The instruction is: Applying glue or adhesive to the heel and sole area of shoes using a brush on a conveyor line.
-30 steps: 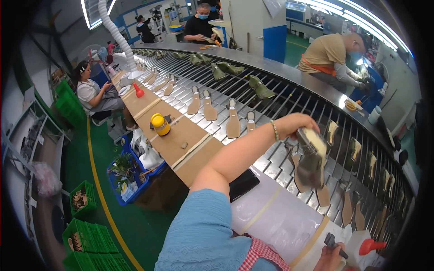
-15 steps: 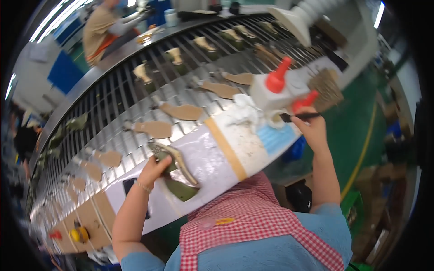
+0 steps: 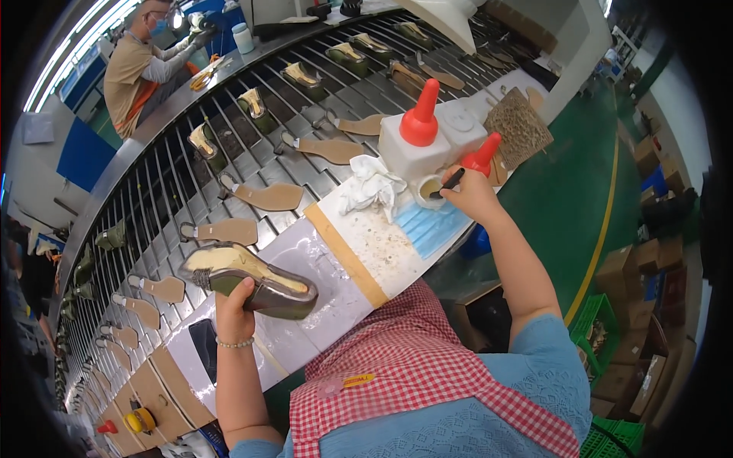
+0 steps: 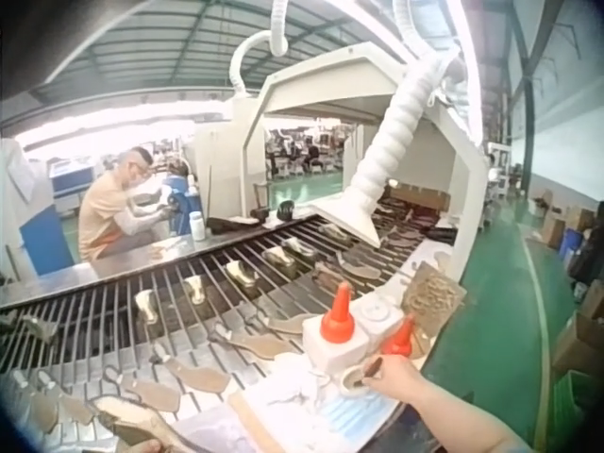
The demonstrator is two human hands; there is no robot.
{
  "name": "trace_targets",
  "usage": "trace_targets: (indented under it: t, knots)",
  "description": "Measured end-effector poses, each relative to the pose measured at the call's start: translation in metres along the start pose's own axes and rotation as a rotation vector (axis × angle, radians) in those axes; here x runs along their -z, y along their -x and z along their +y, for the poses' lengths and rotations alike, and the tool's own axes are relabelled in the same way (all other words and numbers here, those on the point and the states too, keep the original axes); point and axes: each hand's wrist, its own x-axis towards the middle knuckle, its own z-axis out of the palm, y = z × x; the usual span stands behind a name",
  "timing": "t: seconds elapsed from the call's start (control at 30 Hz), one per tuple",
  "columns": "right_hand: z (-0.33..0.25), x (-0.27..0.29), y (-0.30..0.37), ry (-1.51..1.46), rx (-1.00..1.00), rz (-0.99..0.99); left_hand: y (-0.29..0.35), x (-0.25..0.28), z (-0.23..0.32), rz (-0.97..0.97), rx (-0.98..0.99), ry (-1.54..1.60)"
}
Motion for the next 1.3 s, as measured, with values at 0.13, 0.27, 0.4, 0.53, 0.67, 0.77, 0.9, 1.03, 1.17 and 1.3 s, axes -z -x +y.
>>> trace_targets:
  t: [0.13, 0.27, 0.4, 0.53, 0.67, 0.77, 0.9, 1.03, 1.17, 1.3]
  knots:
    - [-0.003, 0.002, 0.000, 0.004, 0.007, 0.042, 0.002, -0.020, -0.010, 0.078, -0.202, -0.105]
    - [0.012, -0.003, -0.004, -0.047, -0.010, -0.040, 0.005, -0.040, -0.041, 0.208, -0.299, -0.204]
    - [0.031, 0.004, 0.004, -0.477, -0.148, 0.050, 0.009, -0.025, -0.087, 0.172, -0.447, -0.529]
    - [0.039, 0.001, 0.016, -1.123, -0.455, 0.032, 0.018, -0.038, -0.059, -0.160, -0.458, -0.333]
    - [0.053, -0.016, 0.023, -1.476, -0.652, 0.038, 0.031, -0.040, -0.061, -0.155, -0.482, -0.506]
    - [0.062, -0.030, 0.023, -1.526, -0.780, 0.088, 0.044, -0.054, -0.060, -0.103, -0.551, -0.653]
    - [0.083, -0.042, 0.019, -1.890, -0.675, 0.002, 0.064, -0.080, -0.050, -0.085, -0.459, -0.617]
    - [0.008, 0.006, 0.045, -1.720, -0.553, 0.081, 0.070, -0.097, -0.063, -0.069, -0.338, -0.526]
    - [-0.069, -0.002, 0.089, -1.430, -0.106, -0.080, 0.065, -0.074, -0.119, -0.090, -0.399, -0.410]
    - [-0.129, -0.021, 0.120, -1.236, 0.118, -0.378, 0.068, -0.077, -0.122, -0.019, -0.508, -0.423]
